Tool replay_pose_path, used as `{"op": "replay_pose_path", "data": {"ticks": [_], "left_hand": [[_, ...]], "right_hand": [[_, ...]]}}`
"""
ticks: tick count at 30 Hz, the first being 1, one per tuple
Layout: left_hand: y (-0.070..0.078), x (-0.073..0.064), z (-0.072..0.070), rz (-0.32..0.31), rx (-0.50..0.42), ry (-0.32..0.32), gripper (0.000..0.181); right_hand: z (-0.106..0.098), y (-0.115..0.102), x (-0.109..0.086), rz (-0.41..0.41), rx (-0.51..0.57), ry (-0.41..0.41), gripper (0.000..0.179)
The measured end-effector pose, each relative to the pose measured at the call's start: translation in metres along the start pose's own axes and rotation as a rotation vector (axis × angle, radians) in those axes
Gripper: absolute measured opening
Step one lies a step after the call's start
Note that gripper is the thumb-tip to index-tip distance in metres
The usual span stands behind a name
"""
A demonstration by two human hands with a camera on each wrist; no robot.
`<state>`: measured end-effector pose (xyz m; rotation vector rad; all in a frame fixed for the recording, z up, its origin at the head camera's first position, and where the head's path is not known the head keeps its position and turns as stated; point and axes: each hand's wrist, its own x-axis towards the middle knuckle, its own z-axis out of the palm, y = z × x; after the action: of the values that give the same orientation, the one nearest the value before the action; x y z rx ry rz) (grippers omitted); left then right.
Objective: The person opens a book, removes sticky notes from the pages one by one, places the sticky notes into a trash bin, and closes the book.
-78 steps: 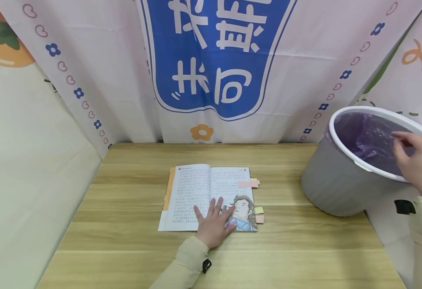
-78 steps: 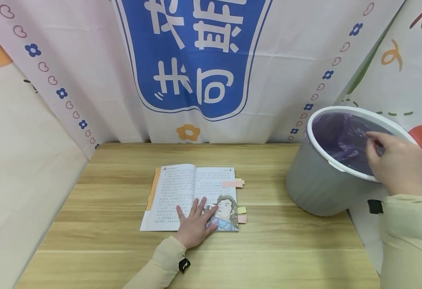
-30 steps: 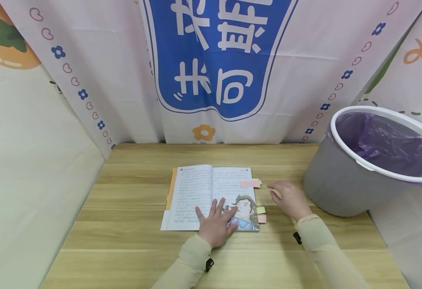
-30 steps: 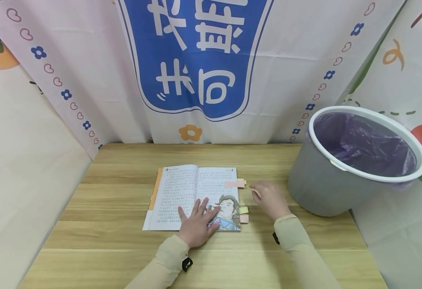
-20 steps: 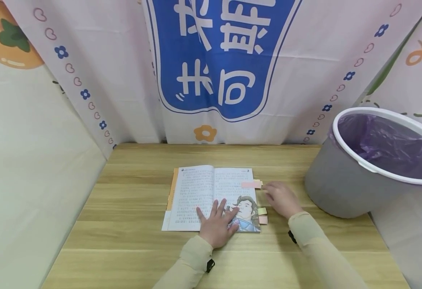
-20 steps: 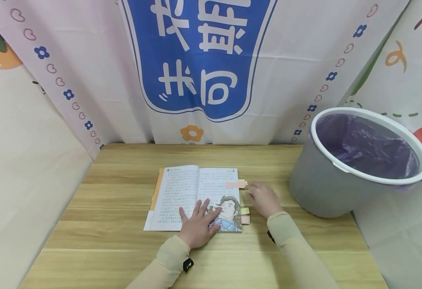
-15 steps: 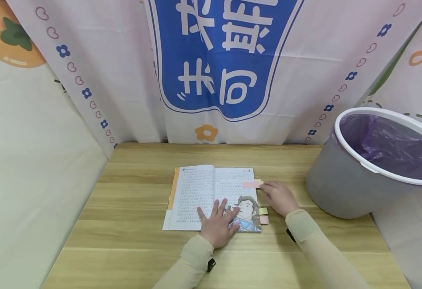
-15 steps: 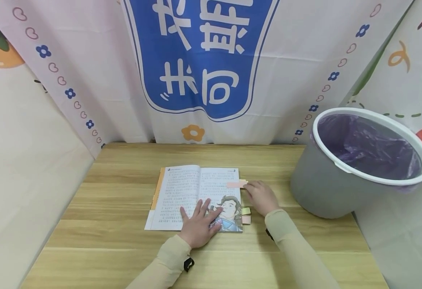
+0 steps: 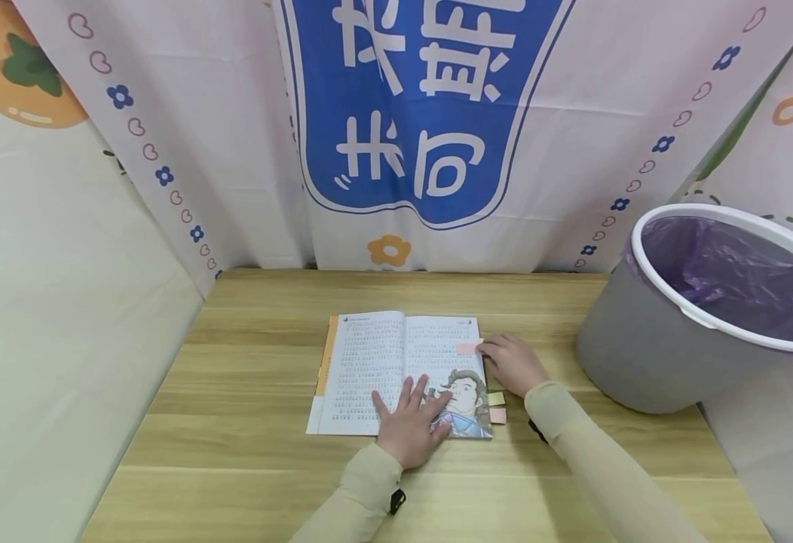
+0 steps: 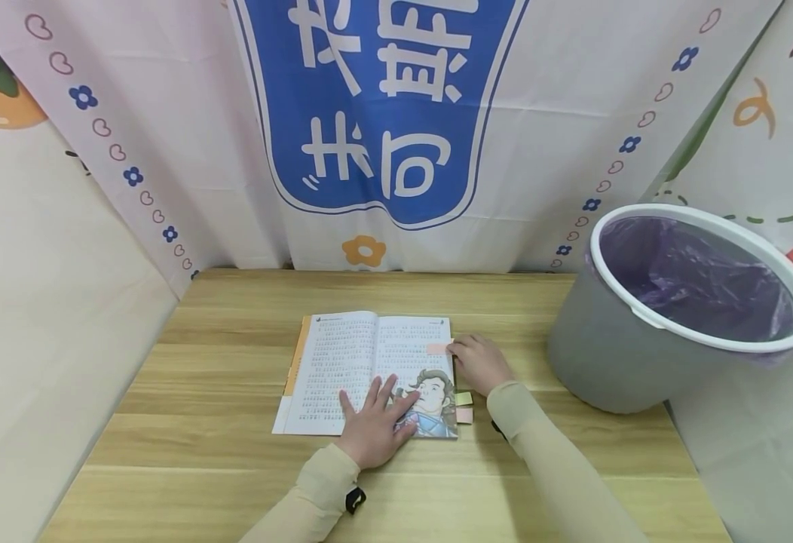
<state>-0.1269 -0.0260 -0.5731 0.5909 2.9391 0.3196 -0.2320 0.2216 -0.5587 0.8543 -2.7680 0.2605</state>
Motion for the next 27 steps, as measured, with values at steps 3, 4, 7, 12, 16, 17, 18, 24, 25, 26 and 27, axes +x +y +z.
{"op": "replay_pose_path", "data": {"ticks": [3,4,7,12,16,17,18,24,25,26,27], "left_hand": [[0.000,0.000,0.000,-0.002,0.006,-0.005,0.056],[0.000,0.000,0.000,-0.001,0.007,-0.005,0.056],[0.001,-0.001,-0.002,0.005,0.005,-0.002,0.056],[0.001,-0.001,-0.002,0.006,0.008,-0.014,0.056],[0.000,0.001,0.001,0.002,0.019,-0.018,0.056],[0.000,0.000,0.001,0.003,0.020,-0.016,0.056],[0.000,0.000,0.001,0.003,0.021,-0.015,0.056],[0.003,-0.002,-0.007,0.000,0.026,-0.029,0.056],[0.003,-0.002,-0.008,-0.001,0.026,-0.031,0.056],[0.004,-0.002,-0.009,-0.002,0.026,-0.034,0.056],[0.004,-0.003,-0.011,-0.004,0.026,-0.039,0.056]], "right_hand": [[0.002,0.001,0.003,-0.015,0.005,-0.009,0.024],[0.002,0.002,0.004,-0.019,0.003,-0.009,0.023],[0.004,0.003,0.006,-0.037,-0.019,-0.008,0.022],[0.004,0.003,0.009,-0.063,-0.057,-0.009,0.018],[0.003,0.003,0.011,-0.078,-0.068,-0.024,0.016],[0.003,0.003,0.012,-0.084,-0.070,-0.027,0.016],[0.002,0.003,0.013,-0.090,-0.074,-0.030,0.016],[0.003,0.002,0.017,-0.113,-0.115,-0.049,0.012],[0.004,0.002,0.018,-0.111,-0.119,-0.053,0.012],[0.004,0.002,0.019,-0.105,-0.123,-0.058,0.012],[0.004,0.002,0.019,-0.100,-0.125,-0.063,0.013]]}}
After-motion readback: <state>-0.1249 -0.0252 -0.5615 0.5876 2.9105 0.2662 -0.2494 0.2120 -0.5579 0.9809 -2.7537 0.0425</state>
